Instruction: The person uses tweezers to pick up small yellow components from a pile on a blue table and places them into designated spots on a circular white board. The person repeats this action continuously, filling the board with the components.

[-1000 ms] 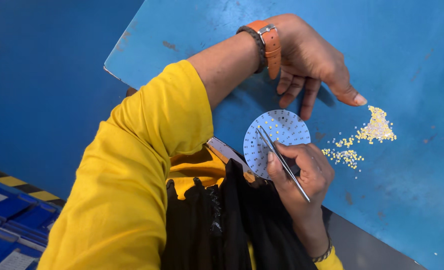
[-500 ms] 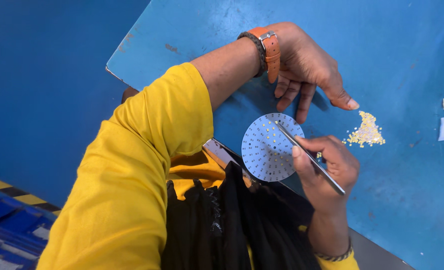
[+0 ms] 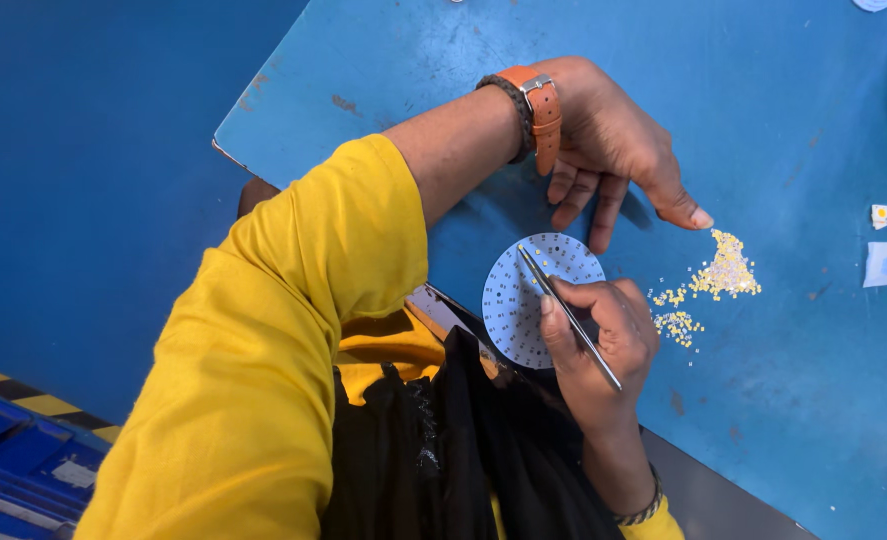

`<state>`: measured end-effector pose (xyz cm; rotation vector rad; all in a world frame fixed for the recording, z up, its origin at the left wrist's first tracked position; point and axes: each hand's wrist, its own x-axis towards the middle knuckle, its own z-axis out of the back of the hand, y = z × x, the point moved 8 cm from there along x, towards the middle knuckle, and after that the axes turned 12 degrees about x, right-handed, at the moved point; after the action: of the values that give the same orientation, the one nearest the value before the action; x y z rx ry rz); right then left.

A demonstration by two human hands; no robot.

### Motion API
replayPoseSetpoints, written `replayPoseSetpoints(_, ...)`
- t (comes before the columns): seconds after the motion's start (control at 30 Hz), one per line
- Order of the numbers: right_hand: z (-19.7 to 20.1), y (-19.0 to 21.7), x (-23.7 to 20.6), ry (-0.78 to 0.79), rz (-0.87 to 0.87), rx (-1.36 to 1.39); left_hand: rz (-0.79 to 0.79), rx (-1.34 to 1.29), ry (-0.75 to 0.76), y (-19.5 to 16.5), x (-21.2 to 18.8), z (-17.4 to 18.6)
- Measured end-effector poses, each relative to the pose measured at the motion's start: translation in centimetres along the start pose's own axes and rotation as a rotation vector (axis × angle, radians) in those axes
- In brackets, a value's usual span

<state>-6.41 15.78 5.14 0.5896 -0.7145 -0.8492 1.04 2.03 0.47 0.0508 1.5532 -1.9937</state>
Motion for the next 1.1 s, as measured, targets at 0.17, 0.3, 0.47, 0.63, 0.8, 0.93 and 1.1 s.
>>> replayPoseSetpoints(0.17, -0.1, 0.1, 0.3, 0.004, -0.002, 0.005, 0.008, -0.010, 0.022, -0.1, -0.2, -0.2)
replayPoseSetpoints(0.3, 0.6, -0.4, -0.2, -0.026, -0.012, 0.028, 0.031, 0.017, -0.023, -0.4, -0.7, 0.0)
replayPoseSetpoints(0.47, 5.0, -3.4, -3.2, -0.251, -0.101, 0.192, 0.065, -0.012, -0.030, -0.7, -1.4, 0.0)
replayPoseSetpoints(0.63, 10.1, -9.0, -6.5, -0.454, -0.311, 0.179, 0.133, 0.019, -0.023, -1.0, -1.2, -0.1)
replayPoseSetpoints(0.8, 10.7, -9.5, -7.4, -0.444, -0.284, 0.121, 0.164, 0.005, -0.011, -1.3, -1.3, 0.1)
replayPoseSetpoints(0.93, 10.5, -8.7, -7.0, -0.440, -0.306, 0.112, 0.175, 0.028, -0.034, -1.1, -1.3, 0.2)
replayPoseSetpoints(1.1, 10.3, -8.1, -6.0, -0.420, -0.309, 0.077, 0.139, 0.010, -0.031, -0.7, -1.0, 0.2)
